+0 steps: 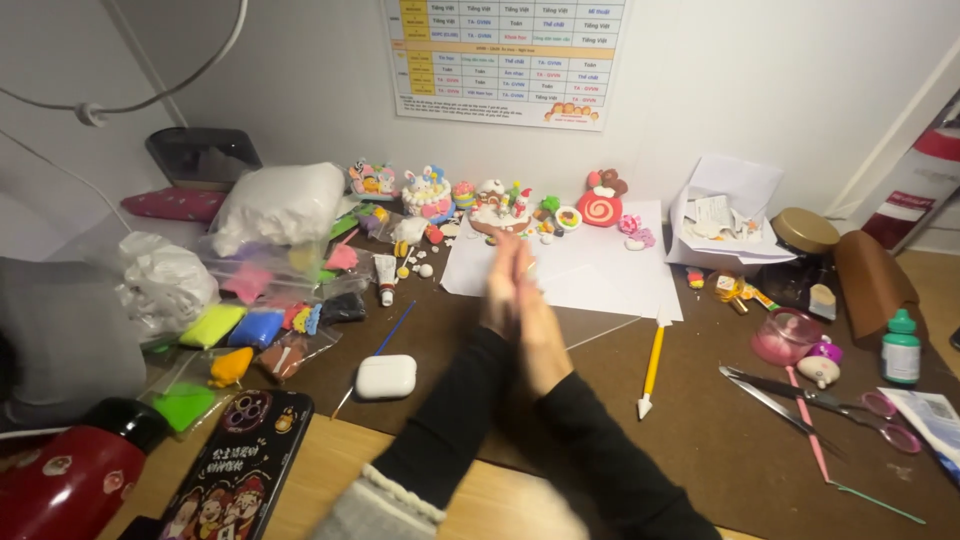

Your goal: Using a stylus and scissors to cut and shape a small star out of clay on a work surface.

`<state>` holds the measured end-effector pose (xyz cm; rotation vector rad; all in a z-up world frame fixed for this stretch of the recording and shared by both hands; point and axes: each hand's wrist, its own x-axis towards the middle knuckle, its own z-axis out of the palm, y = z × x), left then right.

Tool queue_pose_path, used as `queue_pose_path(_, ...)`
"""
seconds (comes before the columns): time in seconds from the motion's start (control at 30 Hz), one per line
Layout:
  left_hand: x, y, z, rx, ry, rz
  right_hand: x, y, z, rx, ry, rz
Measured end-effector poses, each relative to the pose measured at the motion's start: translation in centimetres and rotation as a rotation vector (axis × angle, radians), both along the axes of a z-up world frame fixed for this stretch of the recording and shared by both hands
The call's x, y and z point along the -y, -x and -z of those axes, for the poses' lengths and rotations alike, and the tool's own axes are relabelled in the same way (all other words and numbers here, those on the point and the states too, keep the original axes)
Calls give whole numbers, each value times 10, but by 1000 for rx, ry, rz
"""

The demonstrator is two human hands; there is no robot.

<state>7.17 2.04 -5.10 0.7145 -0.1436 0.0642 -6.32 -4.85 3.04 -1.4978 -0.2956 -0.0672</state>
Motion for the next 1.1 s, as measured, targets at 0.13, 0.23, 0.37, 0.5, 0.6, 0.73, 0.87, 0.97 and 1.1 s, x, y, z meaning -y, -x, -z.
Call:
queue_pose_path(0.13, 8, 14, -12, 54, 16, -27, 27, -34, 16, 135, -283, 63)
queue_pose_path(0.23, 16, 27, -24, 104, 34, -47, 37, -48, 31, 86, -326, 84)
queue_pose_path(0.37, 24, 41, -28, 168, 59, -80, 11, -38, 53, 68, -107, -54)
queue_pose_path(0.5, 15, 0, 35, 389, -650, -355, 5, -39, 38, 158, -194, -64)
queue_pose_path(0.6, 44, 15, 47, 364, -588, -333, 31, -47, 30, 191, -433, 70)
queue_pose_path(0.73, 27, 9, 30, 304, -454, -292, 24, -48, 51, 101, -203, 55)
queue_pose_path(0.87, -19, -4, 1, 242, -330, -253, -14, -8, 16, 53, -283, -89)
queue_pose_path(0.97, 24, 8, 9, 198, -249, -229, 5, -34, 28, 8, -520, 67)
queue_pose_path(1.1, 49, 23, 14, 157, -160, -186, 36, -41, 22, -28, -447, 78)
